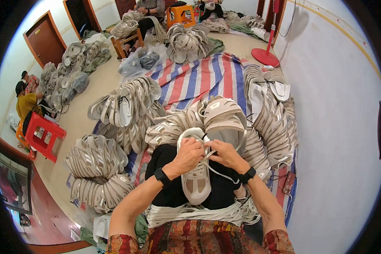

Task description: The recorder is lacing a tan and white sneaker while seated among stacks of shoe components.

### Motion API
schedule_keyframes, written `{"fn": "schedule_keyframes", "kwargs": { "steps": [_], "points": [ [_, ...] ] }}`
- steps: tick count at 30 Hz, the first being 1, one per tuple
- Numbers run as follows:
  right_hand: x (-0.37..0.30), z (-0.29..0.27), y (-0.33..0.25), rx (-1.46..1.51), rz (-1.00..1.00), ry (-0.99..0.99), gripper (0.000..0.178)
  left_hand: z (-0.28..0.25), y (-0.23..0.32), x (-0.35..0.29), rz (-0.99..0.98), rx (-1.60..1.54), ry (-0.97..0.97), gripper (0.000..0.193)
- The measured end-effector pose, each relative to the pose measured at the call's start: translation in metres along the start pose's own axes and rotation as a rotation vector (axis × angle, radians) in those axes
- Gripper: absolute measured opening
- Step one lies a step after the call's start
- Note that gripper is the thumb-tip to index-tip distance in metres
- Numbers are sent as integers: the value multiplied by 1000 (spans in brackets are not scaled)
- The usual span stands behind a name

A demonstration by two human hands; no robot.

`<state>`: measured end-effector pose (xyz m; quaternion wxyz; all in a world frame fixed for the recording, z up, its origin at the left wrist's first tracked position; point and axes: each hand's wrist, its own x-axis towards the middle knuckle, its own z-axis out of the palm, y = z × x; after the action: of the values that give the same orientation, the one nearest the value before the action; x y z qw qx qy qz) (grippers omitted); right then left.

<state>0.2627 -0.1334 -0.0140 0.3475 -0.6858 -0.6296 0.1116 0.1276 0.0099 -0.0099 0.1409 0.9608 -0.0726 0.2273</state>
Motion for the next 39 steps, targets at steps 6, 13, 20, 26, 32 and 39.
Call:
{"fn": "schedule_keyframes", "kwargs": {
  "steps": [6,13,20,26,32,39],
  "points": [
    [-3,-26,-5,352,228,-65,36,-7,14,11,5,356,-204,8],
    [-18,-25,21,242,260,197,27,-47,-6,1,-513,841,-211,11],
    [-20,-25,-26,-223,-69,559,28,-87,-68,-118,-325,238,-40,5],
    [-71,12,-48,-184,-41,17,71,-43,-33,-65,-445,-375,62,19],
    [-71,-32,-83,997,384,107,50,-36,-12,-52,-704,-792,48,18],
    [-67,-35,-50,907,530,195,28,-43,-23,-62,-800,-810,-96,28]
  ]
}}
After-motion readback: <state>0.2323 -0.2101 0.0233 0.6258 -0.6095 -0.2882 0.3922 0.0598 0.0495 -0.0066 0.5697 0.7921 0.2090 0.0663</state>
